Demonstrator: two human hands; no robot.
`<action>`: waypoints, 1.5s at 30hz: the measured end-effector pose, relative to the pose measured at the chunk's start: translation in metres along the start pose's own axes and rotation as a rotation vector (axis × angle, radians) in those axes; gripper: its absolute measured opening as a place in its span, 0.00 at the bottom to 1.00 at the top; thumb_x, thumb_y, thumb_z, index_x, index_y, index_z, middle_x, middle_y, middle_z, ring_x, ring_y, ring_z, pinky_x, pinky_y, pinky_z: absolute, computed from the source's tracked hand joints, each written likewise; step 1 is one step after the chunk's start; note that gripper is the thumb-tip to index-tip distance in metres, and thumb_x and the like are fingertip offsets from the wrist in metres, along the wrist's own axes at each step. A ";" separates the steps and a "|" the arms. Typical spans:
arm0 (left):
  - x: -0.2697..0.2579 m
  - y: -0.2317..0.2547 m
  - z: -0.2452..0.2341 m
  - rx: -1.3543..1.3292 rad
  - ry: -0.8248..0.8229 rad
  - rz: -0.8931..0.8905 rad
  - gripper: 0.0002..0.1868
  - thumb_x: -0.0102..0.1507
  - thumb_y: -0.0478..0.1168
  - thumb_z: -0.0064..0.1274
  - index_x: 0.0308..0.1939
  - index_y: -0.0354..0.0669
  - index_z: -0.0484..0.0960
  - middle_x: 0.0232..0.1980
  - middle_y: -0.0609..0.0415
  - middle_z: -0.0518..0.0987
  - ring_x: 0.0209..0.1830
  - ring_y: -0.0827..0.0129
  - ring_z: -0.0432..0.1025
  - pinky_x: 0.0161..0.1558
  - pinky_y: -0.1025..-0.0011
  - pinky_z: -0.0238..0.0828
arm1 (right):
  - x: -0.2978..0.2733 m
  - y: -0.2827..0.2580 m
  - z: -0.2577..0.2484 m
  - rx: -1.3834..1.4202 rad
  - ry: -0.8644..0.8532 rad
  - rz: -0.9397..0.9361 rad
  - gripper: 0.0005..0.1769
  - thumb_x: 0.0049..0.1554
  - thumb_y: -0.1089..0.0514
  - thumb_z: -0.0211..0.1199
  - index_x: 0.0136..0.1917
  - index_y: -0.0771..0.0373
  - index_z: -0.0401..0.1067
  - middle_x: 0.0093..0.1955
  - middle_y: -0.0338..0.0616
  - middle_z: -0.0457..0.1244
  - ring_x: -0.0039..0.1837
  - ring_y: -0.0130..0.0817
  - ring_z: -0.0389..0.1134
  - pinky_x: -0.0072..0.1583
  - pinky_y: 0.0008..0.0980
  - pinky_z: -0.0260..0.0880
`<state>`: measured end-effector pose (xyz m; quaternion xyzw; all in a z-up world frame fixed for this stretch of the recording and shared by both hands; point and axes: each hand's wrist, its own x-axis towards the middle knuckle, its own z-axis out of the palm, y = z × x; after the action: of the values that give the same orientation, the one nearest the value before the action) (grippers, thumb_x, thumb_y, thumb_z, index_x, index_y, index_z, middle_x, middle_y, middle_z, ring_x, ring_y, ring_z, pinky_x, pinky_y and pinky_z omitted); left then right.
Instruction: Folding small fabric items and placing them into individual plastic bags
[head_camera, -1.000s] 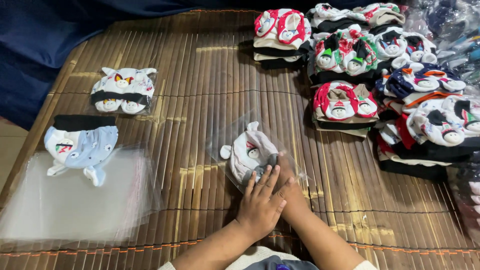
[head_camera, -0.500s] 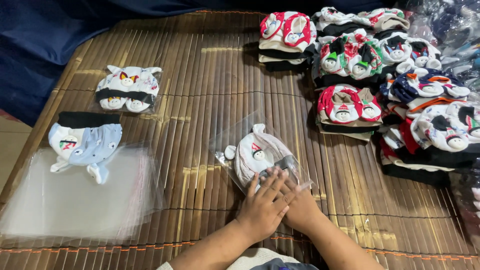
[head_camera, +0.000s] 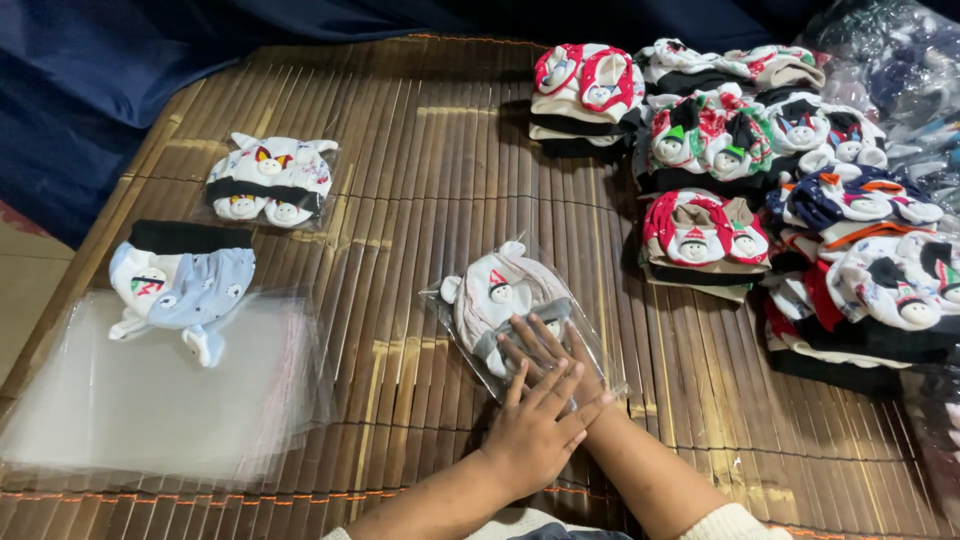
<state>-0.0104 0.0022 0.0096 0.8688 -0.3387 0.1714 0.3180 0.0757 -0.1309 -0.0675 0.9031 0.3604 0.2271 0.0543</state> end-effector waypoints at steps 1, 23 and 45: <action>0.000 -0.001 0.001 0.003 0.026 -0.003 0.29 0.65 0.41 0.51 0.72 0.53 0.71 0.76 0.34 0.63 0.77 0.42 0.57 0.71 0.31 0.38 | 0.001 -0.001 0.003 0.019 -0.015 0.020 0.42 0.58 0.32 0.48 0.83 0.41 0.49 0.88 0.38 0.38 0.87 0.37 0.37 0.76 0.64 0.43; -0.005 -0.009 -0.006 -0.017 -0.011 -0.005 0.30 0.66 0.42 0.49 0.74 0.52 0.69 0.77 0.35 0.61 0.77 0.41 0.55 0.72 0.31 0.34 | -0.009 -0.006 -0.011 0.040 0.103 -0.004 0.40 0.57 0.33 0.53 0.80 0.30 0.48 0.87 0.50 0.34 0.87 0.61 0.29 0.71 0.70 0.46; -0.039 -0.084 -0.034 -0.234 -0.016 -1.050 0.39 0.66 0.41 0.52 0.77 0.39 0.52 0.28 0.63 0.81 0.14 0.73 0.75 0.30 0.78 0.75 | -0.062 0.108 -0.089 1.520 -0.214 0.924 0.16 0.62 0.56 0.59 0.36 0.67 0.74 0.30 0.45 0.64 0.33 0.34 0.64 0.37 0.34 0.70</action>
<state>0.0178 0.0913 -0.0216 0.8813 0.1223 -0.0560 0.4530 0.0639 -0.2586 0.0170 0.7665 0.0068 -0.1592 -0.6222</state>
